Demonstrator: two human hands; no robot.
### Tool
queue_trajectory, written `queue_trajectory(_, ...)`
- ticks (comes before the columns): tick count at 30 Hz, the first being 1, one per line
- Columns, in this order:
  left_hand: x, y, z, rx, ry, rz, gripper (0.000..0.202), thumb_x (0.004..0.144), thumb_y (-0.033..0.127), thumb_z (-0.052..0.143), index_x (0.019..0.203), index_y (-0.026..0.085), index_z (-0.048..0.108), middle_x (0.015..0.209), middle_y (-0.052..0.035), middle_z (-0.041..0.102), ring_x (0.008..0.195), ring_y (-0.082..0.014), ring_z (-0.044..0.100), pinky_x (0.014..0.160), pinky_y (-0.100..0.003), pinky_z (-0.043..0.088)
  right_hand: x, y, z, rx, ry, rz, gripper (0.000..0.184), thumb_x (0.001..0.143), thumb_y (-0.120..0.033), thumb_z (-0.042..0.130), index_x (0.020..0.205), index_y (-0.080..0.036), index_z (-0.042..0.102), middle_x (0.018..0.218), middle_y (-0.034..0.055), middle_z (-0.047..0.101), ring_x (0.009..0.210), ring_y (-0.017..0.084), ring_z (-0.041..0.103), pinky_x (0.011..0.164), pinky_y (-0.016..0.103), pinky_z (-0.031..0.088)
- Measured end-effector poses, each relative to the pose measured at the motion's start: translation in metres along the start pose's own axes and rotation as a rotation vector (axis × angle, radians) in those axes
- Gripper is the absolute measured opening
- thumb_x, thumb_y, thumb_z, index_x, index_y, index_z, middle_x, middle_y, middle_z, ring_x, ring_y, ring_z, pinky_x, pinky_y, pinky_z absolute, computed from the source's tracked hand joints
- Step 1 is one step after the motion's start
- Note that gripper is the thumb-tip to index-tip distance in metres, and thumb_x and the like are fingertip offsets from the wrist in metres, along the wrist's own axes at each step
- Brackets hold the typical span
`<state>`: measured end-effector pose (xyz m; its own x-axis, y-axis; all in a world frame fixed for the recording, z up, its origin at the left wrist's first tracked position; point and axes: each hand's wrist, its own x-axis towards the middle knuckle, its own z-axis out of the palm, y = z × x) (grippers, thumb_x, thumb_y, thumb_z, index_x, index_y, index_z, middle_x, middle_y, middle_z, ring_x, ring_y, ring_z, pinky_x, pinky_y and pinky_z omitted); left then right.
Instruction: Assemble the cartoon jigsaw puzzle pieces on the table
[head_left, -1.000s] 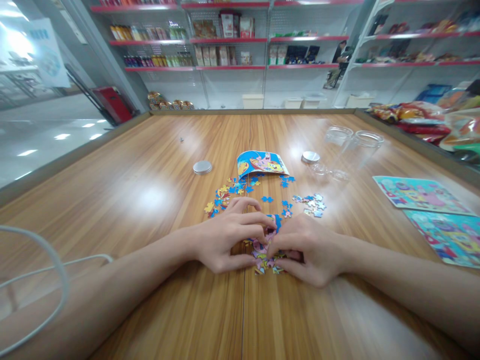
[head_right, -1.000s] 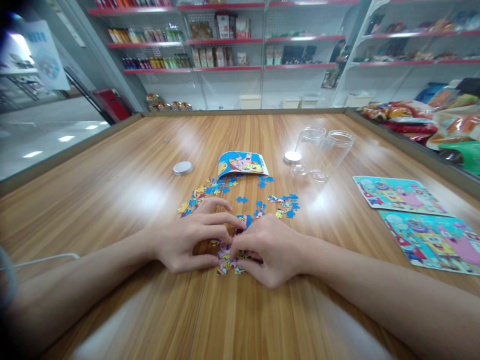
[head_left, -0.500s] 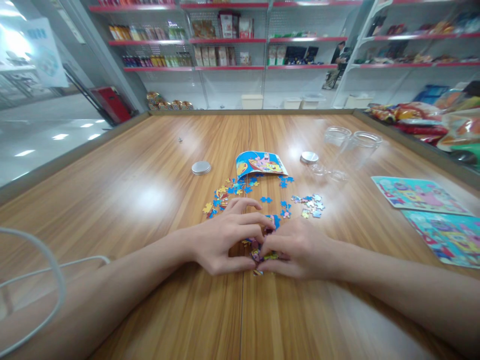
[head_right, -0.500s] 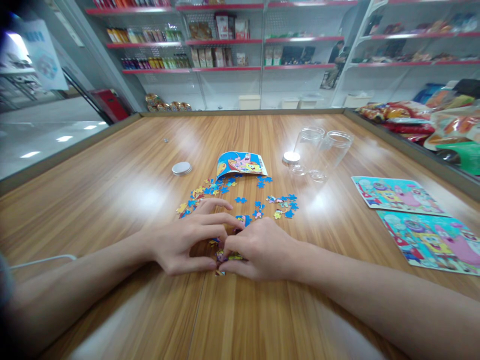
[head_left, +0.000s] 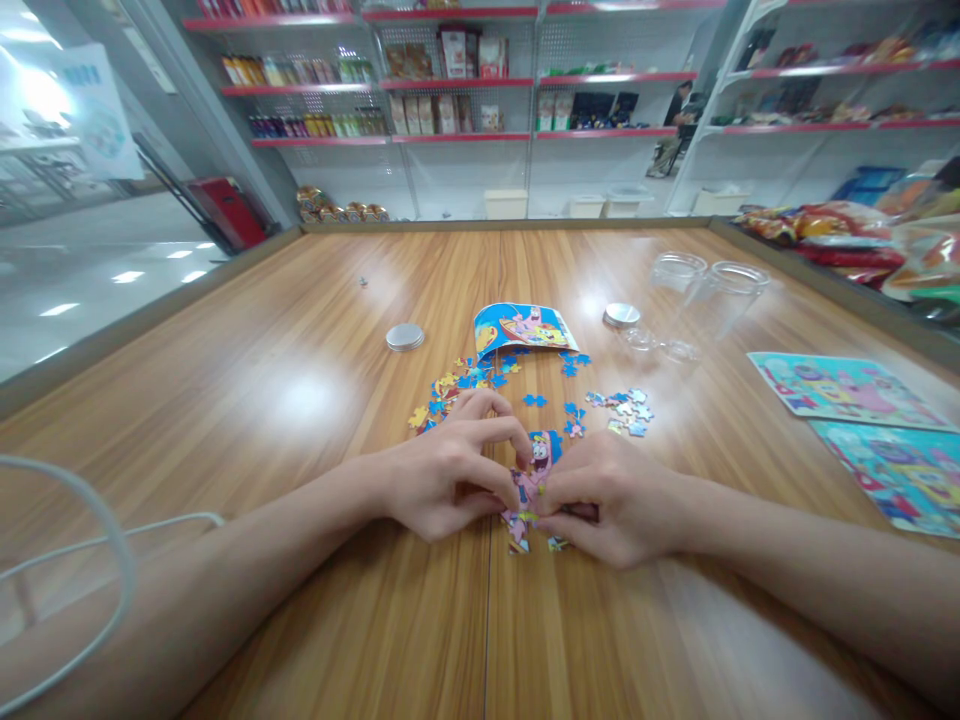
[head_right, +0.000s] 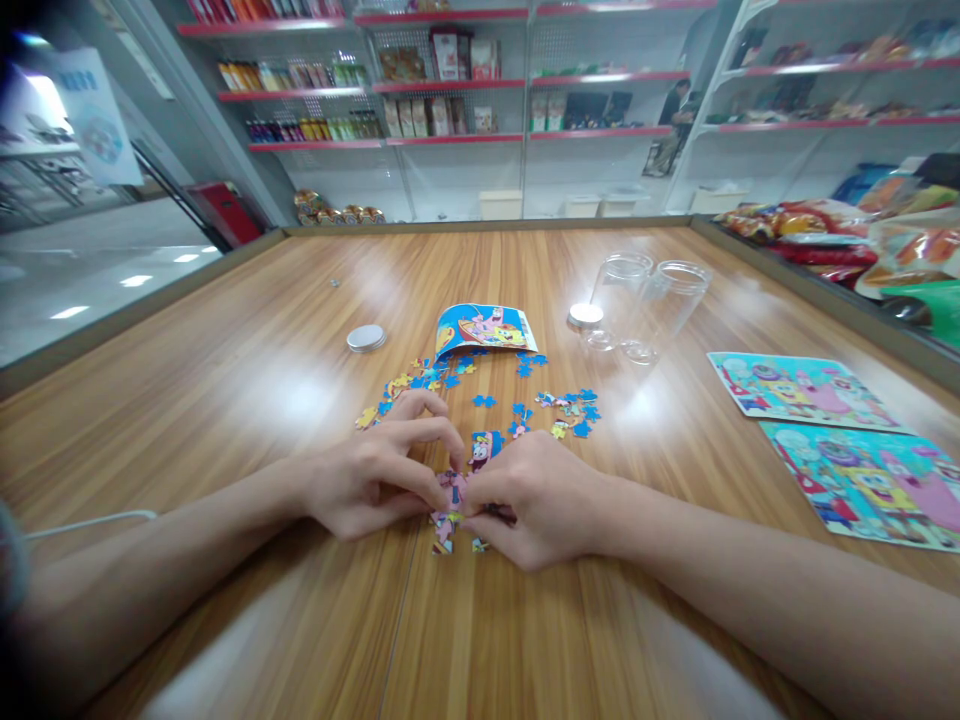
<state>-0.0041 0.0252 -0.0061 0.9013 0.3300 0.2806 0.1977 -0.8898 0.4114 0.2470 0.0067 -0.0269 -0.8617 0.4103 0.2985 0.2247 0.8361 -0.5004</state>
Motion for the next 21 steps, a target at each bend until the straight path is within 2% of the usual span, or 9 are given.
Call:
queue_trajectory(3,-0.0015,-0.0015,-0.0017,-0.034,0.013,0.0,0.023,0.081,0.011,0.064,0.094,0.028,0.073,0.118,-0.0048,0.064,0.112,-0.0263,0.051,0.105,-0.049,0.038,0.0006,0.0002,-0.0004,0.024,0.005,-0.005,0.013,0.085,-0.014,0.059,0.087,-0.021,0.07,0.064,-0.0026,0.062,0.059,0.012,0.057,0.056,0.024,0.036)
queue_trajectory(7,-0.0027,-0.0041,-0.0037,-0.086,0.026,-0.032,0.025,0.081,0.018,0.066,0.106,0.023,0.067,0.118,-0.0079,0.063,0.112,-0.0269,0.053,0.105,-0.049,0.039,0.0008,0.001,-0.0003,0.033,0.006,-0.005,0.012,0.086,-0.016,0.061,0.088,-0.02,0.072,0.066,-0.0022,0.063,0.059,0.011,0.057,0.056,0.025,0.036)
queue_trajectory(11,-0.0031,-0.0073,-0.0043,-0.098,0.012,-0.037,0.019,0.083,0.028,0.069,0.099,0.02,0.064,0.117,-0.0093,0.062,0.112,-0.0276,0.051,0.105,-0.048,0.038,0.0003,0.001,-0.0002,0.039,0.024,-0.014,0.011,0.087,-0.018,0.061,0.086,-0.02,0.072,0.064,-0.0026,0.062,0.057,0.011,0.054,0.055,0.025,0.033)
queue_trajectory(17,-0.0042,-0.0092,-0.0027,-0.067,-0.011,-0.023,0.009,0.084,0.026,0.071,0.092,0.022,0.069,0.122,-0.0081,0.06,0.118,-0.0281,0.048,0.108,-0.049,0.036,0.0003,-0.0005,-0.0002,0.043,0.021,0.0,0.015,0.087,-0.017,0.061,0.093,-0.023,0.074,0.065,-0.0026,0.065,0.058,0.011,0.057,0.056,0.024,0.035)
queue_trajectory(21,-0.0045,-0.0083,-0.0032,-0.069,-0.028,-0.014,0.007,0.085,0.026,0.071,0.092,0.023,0.07,0.124,-0.0076,0.06,0.119,-0.0282,0.048,0.108,-0.049,0.036,0.0012,-0.0015,-0.0014,0.036,0.017,-0.002,0.015,0.086,-0.016,0.061,0.09,-0.021,0.074,0.062,-0.0022,0.063,0.056,0.011,0.056,0.056,0.024,0.035)
